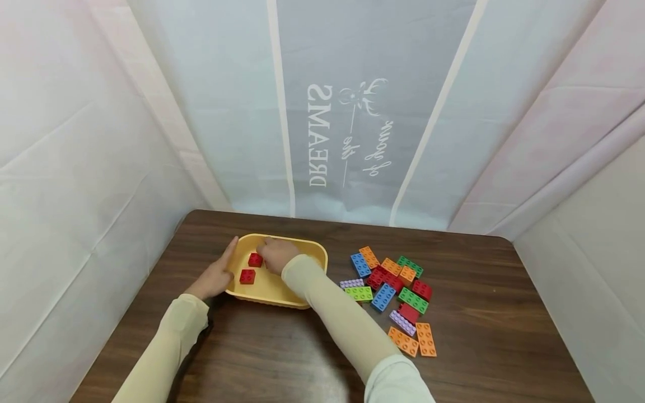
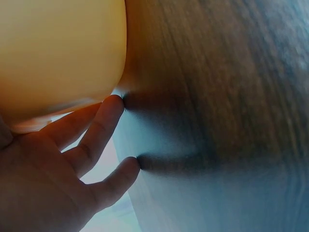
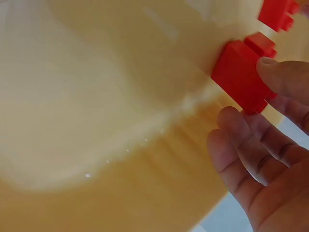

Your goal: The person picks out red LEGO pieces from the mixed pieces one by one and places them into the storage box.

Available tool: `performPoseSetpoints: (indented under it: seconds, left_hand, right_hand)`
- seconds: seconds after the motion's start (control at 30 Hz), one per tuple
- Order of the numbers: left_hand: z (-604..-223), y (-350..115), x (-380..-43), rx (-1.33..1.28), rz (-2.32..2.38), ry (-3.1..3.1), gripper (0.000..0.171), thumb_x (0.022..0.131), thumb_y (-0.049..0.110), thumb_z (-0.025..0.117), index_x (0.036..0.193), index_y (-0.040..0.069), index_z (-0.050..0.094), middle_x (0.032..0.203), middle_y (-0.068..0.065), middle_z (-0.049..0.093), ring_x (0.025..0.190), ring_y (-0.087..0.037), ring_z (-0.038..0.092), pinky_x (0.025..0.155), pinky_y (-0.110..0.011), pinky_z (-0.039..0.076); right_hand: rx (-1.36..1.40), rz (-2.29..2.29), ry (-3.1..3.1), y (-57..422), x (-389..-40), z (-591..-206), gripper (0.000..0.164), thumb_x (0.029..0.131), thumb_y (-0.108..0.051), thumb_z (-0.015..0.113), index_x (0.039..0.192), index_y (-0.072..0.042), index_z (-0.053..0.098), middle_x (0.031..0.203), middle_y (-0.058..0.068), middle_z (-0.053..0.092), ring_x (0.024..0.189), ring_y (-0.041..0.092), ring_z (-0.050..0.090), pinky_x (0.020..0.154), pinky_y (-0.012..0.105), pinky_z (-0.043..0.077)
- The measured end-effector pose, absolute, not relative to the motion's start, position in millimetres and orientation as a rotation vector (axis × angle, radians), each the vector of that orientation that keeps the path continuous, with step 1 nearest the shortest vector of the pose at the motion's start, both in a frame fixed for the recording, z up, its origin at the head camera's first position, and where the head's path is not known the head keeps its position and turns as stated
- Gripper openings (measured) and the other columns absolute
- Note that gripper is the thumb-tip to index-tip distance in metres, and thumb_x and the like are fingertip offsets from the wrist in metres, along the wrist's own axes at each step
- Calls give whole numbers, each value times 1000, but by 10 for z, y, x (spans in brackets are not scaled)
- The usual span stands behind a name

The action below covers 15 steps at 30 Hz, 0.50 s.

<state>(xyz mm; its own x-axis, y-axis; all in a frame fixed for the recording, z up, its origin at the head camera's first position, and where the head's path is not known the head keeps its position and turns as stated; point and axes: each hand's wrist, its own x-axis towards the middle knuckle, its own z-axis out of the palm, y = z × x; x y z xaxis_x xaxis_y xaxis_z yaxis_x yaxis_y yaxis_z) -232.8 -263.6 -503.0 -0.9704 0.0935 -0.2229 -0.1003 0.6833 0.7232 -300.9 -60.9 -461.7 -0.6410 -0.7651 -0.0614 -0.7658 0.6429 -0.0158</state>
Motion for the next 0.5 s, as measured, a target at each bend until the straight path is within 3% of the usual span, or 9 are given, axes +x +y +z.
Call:
performPoseSetpoints:
  seconds: [0.33,0.5]
  left_hand:
    - [-5040,-2620,-2340,-11,1165,2653,92,89,-7,40,164,26,-3,164,-22,18,135,-41,39,111,-60,27]
    - [-5044,-2621,-2341,-8,1184,2645,94,89,-8,40,164,26,-4,165,-21,16,136,-41,38,111,-60,27]
  right_hand:
    - [-1304,4,2831,-644,-3029,-4694,19,94,-18,70,113,-17,71,102,5,59,73,12,57,63,26,49]
    - [-1289,-36,2833,-637,-3029,-4659,28,93,-24,74,119,-15,68,103,5,57,74,13,57,65,26,50]
